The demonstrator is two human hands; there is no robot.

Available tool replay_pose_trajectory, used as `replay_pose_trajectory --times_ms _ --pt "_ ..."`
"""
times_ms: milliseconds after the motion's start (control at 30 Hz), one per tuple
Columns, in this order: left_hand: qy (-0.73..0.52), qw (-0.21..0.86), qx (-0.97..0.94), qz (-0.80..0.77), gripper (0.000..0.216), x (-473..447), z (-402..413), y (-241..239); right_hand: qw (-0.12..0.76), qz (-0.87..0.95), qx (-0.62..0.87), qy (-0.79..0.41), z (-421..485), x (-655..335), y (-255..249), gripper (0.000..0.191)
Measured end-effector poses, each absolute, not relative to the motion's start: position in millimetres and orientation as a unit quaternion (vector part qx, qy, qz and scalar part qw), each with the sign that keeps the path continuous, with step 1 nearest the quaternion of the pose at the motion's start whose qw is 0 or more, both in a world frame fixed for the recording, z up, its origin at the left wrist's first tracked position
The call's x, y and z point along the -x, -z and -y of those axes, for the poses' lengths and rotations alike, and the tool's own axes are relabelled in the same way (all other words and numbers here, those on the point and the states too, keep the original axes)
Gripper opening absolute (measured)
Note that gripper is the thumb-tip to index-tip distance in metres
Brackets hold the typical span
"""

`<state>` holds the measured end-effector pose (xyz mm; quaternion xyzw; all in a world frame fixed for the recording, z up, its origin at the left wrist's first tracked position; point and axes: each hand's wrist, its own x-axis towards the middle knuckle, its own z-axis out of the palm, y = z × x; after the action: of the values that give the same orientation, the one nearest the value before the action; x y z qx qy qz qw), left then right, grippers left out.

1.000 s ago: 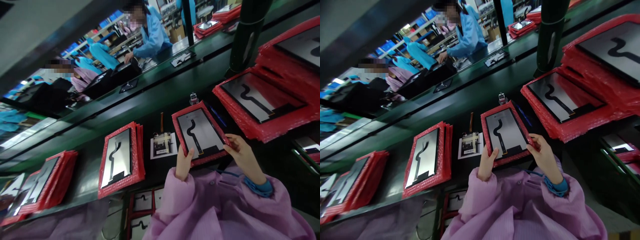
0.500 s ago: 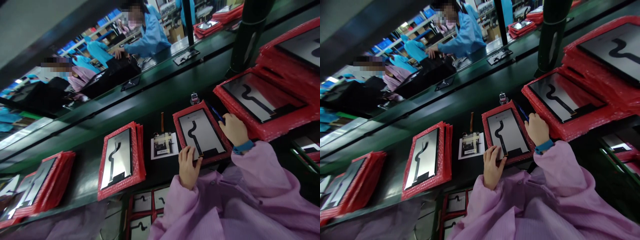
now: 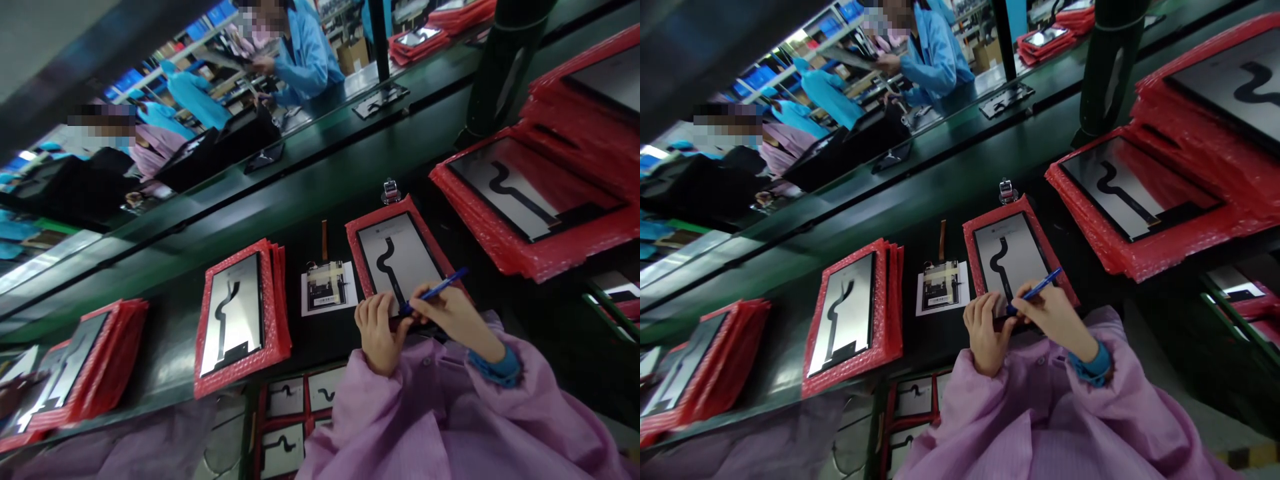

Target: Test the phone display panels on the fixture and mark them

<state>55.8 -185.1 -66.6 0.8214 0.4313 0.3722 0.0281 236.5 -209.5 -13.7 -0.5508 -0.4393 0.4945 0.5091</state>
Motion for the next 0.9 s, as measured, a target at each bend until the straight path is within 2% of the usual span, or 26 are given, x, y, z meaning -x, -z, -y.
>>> replay_pose_trajectory --times_ms 100,300,367,467,500,533,600,700,900 --pt "-0.382 0.032 -0.825 -0.415 0.039 -54.1 187.4 64.6 0.526 0.439 0.53 -0.5 214.4 -207.5 22.7 0.034" --pt "-0.395 0.031 -0.845 -0.359 0.043 -51.3 187.8 62.7 0.55 0.468 0.533 -0.44 215.6 -195.6 24.4 0.04" --pt "-0.415 0.035 -0.837 -0.355 0.044 -47.0 188.0 64.5 0.622 0.405 0.538 -0.399 214.1 -207.4 19.0 0.041" --pt "-0.474 0.081 -0.789 -0.382 0.043 -39.4 189.6 69.4 0.783 0.265 0.505 -0.248 210.1 -235.8 3.5 0.045" --pt "-0.486 0.098 -0.774 -0.394 0.043 -38.3 190.1 71.0 0.807 0.254 0.492 -0.207 208.3 -244.3 -2.4 0.042" --pt "-0.486 0.111 -0.767 -0.403 0.042 -38.5 190.5 72.3 0.798 0.267 0.499 -0.207 206.4 -250.5 -7.5 0.036" --pt "-0.467 0.104 -0.771 -0.419 0.038 -42.9 190.6 73.9 0.724 0.342 0.537 -0.267 201.5 -254.0 -12.3 0.026" --pt "-0.425 0.047 -0.784 -0.451 0.035 -53.7 189.7 74.5 0.601 0.442 0.577 -0.333 192.0 -242.9 -1.2 0.034" --pt "-0.38 -0.003 -0.791 -0.48 0.036 -59.9 188.4 75.5 0.517 0.49 0.649 -0.268 181.4 -229.1 35.2 0.046"
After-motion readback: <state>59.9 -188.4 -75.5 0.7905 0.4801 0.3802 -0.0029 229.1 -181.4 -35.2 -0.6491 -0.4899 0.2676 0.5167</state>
